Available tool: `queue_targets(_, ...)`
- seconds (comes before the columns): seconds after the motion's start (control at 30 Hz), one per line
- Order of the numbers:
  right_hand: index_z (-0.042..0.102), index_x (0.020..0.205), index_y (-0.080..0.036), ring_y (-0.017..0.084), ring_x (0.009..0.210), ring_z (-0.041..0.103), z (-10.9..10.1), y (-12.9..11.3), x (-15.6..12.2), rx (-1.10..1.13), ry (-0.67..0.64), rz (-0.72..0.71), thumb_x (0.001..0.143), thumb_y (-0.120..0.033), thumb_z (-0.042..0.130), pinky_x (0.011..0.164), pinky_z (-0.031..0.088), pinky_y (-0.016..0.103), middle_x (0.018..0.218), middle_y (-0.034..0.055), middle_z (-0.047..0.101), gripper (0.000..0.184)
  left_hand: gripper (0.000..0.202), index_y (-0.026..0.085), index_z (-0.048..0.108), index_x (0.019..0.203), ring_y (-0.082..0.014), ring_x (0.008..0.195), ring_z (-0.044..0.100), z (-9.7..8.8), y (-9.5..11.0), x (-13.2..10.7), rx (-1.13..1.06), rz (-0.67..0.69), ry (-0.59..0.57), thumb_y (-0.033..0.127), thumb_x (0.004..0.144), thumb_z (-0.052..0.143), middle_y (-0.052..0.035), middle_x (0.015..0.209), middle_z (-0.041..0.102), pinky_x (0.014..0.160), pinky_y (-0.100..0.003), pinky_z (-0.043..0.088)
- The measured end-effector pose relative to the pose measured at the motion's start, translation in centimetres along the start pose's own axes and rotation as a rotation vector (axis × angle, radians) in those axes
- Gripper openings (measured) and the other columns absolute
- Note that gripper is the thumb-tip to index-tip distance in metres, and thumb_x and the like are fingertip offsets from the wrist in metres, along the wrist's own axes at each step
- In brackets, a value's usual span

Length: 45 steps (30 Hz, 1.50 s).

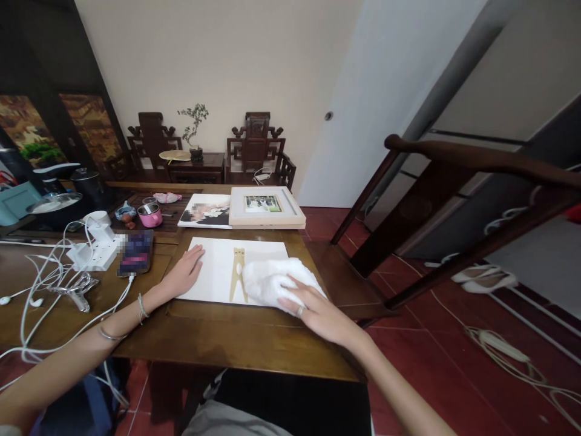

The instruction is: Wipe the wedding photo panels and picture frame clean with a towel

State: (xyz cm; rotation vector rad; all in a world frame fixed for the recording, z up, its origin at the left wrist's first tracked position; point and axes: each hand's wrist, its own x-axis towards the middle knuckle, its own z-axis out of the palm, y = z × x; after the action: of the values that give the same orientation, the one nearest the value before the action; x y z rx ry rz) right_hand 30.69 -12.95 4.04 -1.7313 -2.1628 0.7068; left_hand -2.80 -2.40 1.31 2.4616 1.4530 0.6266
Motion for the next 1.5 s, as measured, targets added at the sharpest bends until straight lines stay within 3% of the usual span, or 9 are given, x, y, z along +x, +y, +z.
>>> queue_targets(0.2, 0.062, 0.115, -0.02, 0.032, 0.121, 0.045, -2.3, -0.1, 8.4, 0.17, 0.111, -0.095, 0.084, -0.061, 0.039, 0.103, 0.031, 0.045, 0.129, 0.0069, 0.055, 0.056, 0.046, 0.007, 0.041, 0.13, -0.0221, 0.136, 0.026, 0.0, -0.2, 0.0, 0.011, 0.008, -0.002, 0.026, 0.092, 0.027, -0.0161, 0.143, 0.037, 0.112, -0.044, 0.02)
queue_targets(0.33, 0.064, 0.109, -0.017, 0.032, 0.113, 0.052, -2.6, -0.1, 11.5, 0.228, 0.154, -0.071, 0.086, -0.058, 0.037, 0.098, 0.036, 0.045, 0.121, 0.0091, 0.061, 0.054, 0.046, 0.006, 0.041, 0.13, -0.0223, 0.136, 0.027, 0.2, -0.4, 0.0, 0.009, 0.004, 0.003, 0.026, 0.092, 0.028, -0.0167, 0.143, 0.036, 0.113, -0.044, 0.019)
queue_targets(0.5, 0.047, 0.132, -0.021, 0.032, 0.135, 0.024, -1.3, 0.0, 8.7, 0.051, 0.133, 0.011, 0.085, -0.061, 0.038, 0.109, 0.018, 0.048, 0.146, 0.0083, 0.035, 0.063, 0.044, 0.007, 0.043, 0.129, -0.022, 0.136, 0.027, 0.4, -0.4, 0.0, 0.007, -0.002, 0.02, 0.025, 0.091, 0.028, -0.0165, 0.143, 0.037, 0.112, -0.043, 0.019)
queue_targets(0.8, 0.061, 0.119, -0.022, 0.033, 0.134, 0.028, -0.8, -1.0, -3.5, 0.003, -0.107, -0.024, 0.08, -0.07, 0.036, 0.108, 0.024, 0.049, 0.148, 0.0082, 0.028, 0.067, 0.045, 0.007, 0.041, 0.13, -0.0225, 0.137, 0.026, 0.2, -0.1, 0.0, 0.016, -0.008, 0.009, 0.026, 0.092, 0.027, -0.0166, 0.143, 0.036, 0.113, -0.044, 0.019)
queue_targets(0.93, 0.057, 0.124, -0.022, 0.033, 0.131, 0.033, -1.4, -1.0, -1.7, 0.017, -0.089, -0.021, 0.08, -0.069, 0.037, 0.107, 0.026, 0.05, 0.142, 0.009, 0.04, 0.067, 0.044, 0.008, 0.042, 0.13, -0.0228, 0.136, 0.027, 0.2, -0.2, 0.1, 0.014, 0.003, 0.007, 0.027, 0.092, 0.028, -0.0165, 0.143, 0.037, 0.112, -0.045, 0.02)
queue_targets(1.17, 0.047, 0.132, -0.025, 0.03, 0.134, 0.028, -2.1, -0.5, 9.3, 0.068, 0.09, -0.082, 0.087, -0.061, 0.035, 0.109, 0.022, 0.049, 0.141, 0.0038, 0.043, 0.059, 0.044, 0.009, 0.042, 0.129, -0.0228, 0.136, 0.027, 0.0, -0.2, 0.1, 0.016, 0.013, 0.002, 0.026, 0.091, 0.028, -0.0166, 0.142, 0.037, 0.112, -0.046, 0.021)
queue_targets(1.27, 0.042, 0.136, -0.021, 0.03, 0.135, 0.024, -1.8, -0.6, 11.7, 0.016, 0.176, -0.029, 0.088, -0.057, 0.034, 0.109, 0.021, 0.048, 0.143, 0.0068, 0.039, 0.06, 0.044, 0.009, 0.041, 0.13, -0.0228, 0.136, 0.027, 0.1, -0.3, 0.1, 0.011, 0.003, 0.006, 0.026, 0.091, 0.028, -0.0168, 0.143, 0.037, 0.112, -0.046, 0.02)
queue_targets(1.37, 0.048, 0.132, -0.02, 0.031, 0.136, 0.021, -1.0, -1.0, 10.8, -0.067, 0.151, -0.04, 0.088, -0.054, 0.035, 0.109, 0.02, 0.048, 0.142, 0.0081, 0.041, 0.057, 0.046, 0.007, 0.037, 0.133, -0.0229, 0.137, 0.026, 0.3, -0.3, 0.1, -0.004, -0.01, 0.008, 0.025, 0.091, 0.028, -0.018, 0.143, 0.035, 0.112, -0.045, 0.02)
queue_targets(1.5, 0.054, 0.127, -0.021, 0.033, 0.136, 0.021, -0.1, -1.8, 5.5, -0.17, 0.072, -0.094, 0.088, -0.053, 0.035, 0.107, 0.024, 0.05, 0.141, 0.0097, 0.041, 0.053, 0.046, 0.008, 0.038, 0.132, -0.0232, 0.137, 0.026, 0.4, -0.4, 0.2, -0.019, -0.013, 0.014, 0.027, 0.091, 0.028, -0.0173, 0.144, 0.035, 0.112, -0.046, 0.019)
